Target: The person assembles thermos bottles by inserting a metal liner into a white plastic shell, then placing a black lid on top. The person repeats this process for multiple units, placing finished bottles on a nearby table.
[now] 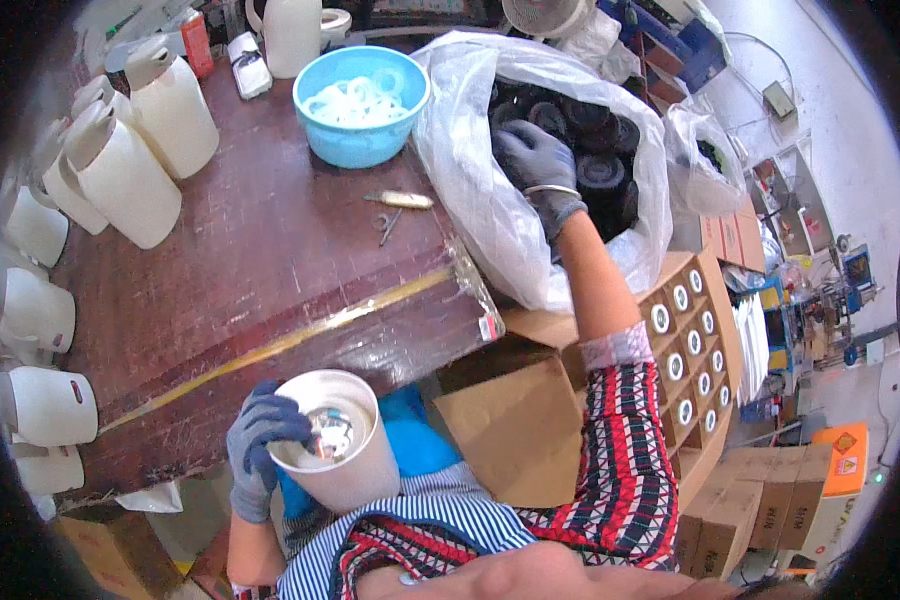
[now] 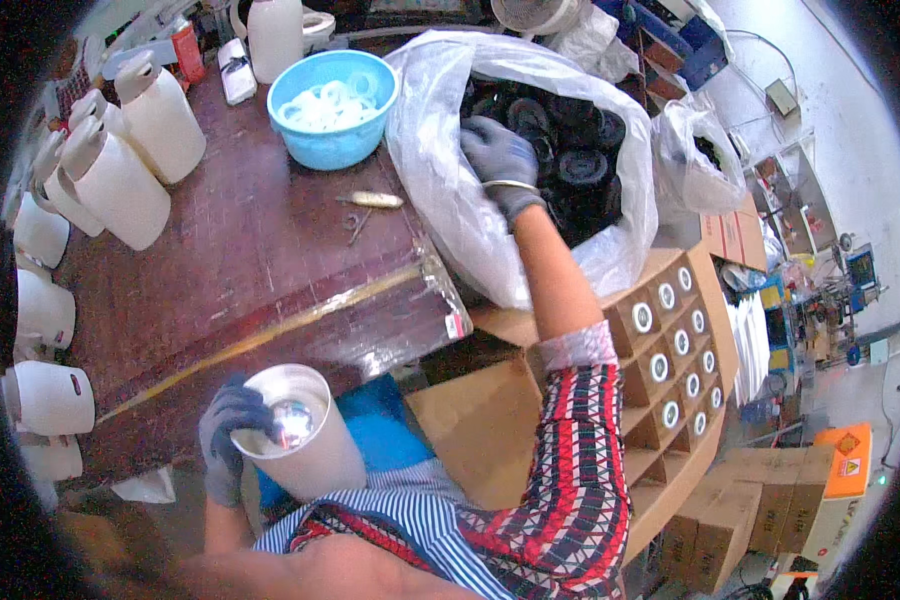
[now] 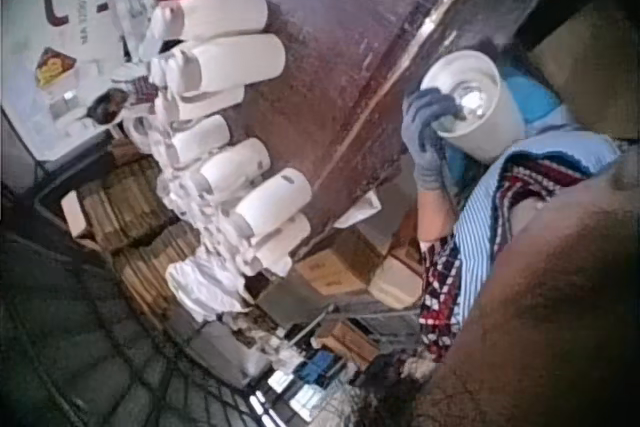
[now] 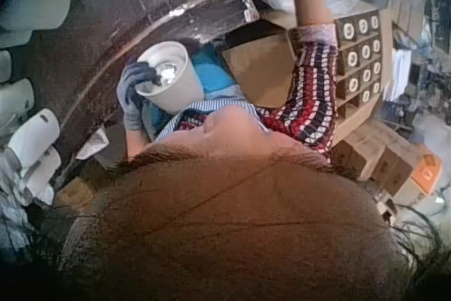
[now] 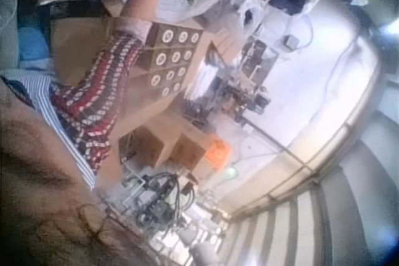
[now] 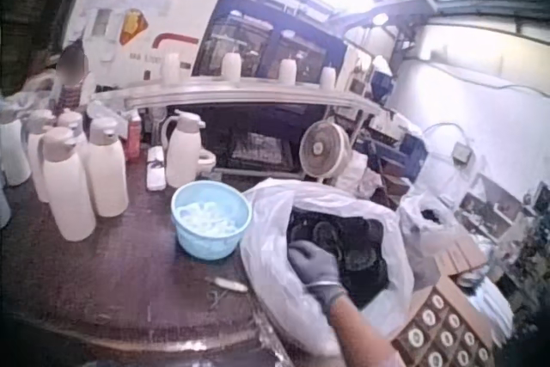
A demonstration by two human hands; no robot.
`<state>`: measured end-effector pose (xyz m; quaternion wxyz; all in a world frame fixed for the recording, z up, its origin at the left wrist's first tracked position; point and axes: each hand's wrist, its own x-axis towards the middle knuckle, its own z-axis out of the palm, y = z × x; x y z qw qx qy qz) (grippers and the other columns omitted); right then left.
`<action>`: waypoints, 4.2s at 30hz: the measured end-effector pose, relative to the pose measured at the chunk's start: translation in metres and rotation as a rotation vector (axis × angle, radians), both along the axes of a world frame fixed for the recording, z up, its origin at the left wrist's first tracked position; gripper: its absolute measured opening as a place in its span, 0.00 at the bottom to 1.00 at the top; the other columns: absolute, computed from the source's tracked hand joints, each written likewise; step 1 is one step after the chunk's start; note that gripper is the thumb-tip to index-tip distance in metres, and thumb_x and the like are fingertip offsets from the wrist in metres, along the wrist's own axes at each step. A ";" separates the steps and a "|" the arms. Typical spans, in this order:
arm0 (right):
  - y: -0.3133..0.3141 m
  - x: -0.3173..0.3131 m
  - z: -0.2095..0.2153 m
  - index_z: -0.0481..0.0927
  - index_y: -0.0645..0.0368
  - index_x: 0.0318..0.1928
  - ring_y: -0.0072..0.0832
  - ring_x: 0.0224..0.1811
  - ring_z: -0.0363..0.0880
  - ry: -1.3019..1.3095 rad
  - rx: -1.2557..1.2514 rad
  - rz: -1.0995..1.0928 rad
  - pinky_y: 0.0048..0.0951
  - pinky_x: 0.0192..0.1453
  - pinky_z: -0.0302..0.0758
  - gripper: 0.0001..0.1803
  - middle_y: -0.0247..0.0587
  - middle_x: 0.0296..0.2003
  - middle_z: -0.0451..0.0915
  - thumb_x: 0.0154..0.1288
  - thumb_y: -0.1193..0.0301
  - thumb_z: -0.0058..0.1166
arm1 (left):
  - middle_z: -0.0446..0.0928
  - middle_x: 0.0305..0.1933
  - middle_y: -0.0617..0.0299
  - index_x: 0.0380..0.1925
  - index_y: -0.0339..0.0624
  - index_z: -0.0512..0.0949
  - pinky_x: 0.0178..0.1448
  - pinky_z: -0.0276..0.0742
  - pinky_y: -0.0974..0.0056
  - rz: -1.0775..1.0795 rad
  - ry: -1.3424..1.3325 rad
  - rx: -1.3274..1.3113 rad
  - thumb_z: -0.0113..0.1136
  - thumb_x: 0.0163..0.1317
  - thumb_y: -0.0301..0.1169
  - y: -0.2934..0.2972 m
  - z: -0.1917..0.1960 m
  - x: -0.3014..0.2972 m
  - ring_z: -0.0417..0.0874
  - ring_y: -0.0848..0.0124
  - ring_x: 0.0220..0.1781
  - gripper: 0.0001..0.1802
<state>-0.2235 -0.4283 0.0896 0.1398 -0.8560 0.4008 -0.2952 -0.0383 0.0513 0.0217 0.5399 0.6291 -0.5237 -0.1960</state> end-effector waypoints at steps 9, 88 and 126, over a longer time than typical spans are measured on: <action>-0.103 -0.113 -0.170 0.72 0.52 0.69 0.51 0.66 0.79 0.770 0.329 -0.477 0.46 0.68 0.77 0.35 0.57 0.61 0.81 0.64 0.53 0.59 | 0.88 0.38 0.55 0.30 0.42 0.87 0.72 0.69 0.43 -0.024 0.169 0.028 0.37 0.77 0.63 -0.003 0.003 0.000 0.86 0.58 0.49 0.40; 0.376 0.015 -0.003 0.85 0.51 0.56 0.53 0.66 0.77 -0.229 0.040 1.252 0.65 0.70 0.67 0.29 0.50 0.61 0.81 0.60 0.48 0.65 | 0.79 0.67 0.53 0.63 0.37 0.80 0.76 0.70 0.58 -0.070 0.780 0.057 0.50 0.78 0.50 -0.040 -0.052 0.047 0.79 0.63 0.68 0.29; 0.345 -0.005 -0.026 0.85 0.53 0.53 0.37 0.49 0.84 -0.100 -0.034 1.028 0.43 0.59 0.81 0.17 0.40 0.51 0.85 0.62 0.70 0.59 | 0.81 0.63 0.50 0.64 0.36 0.77 0.74 0.71 0.55 0.089 0.153 0.035 0.45 0.79 0.43 0.035 -0.003 -0.001 0.81 0.56 0.65 0.26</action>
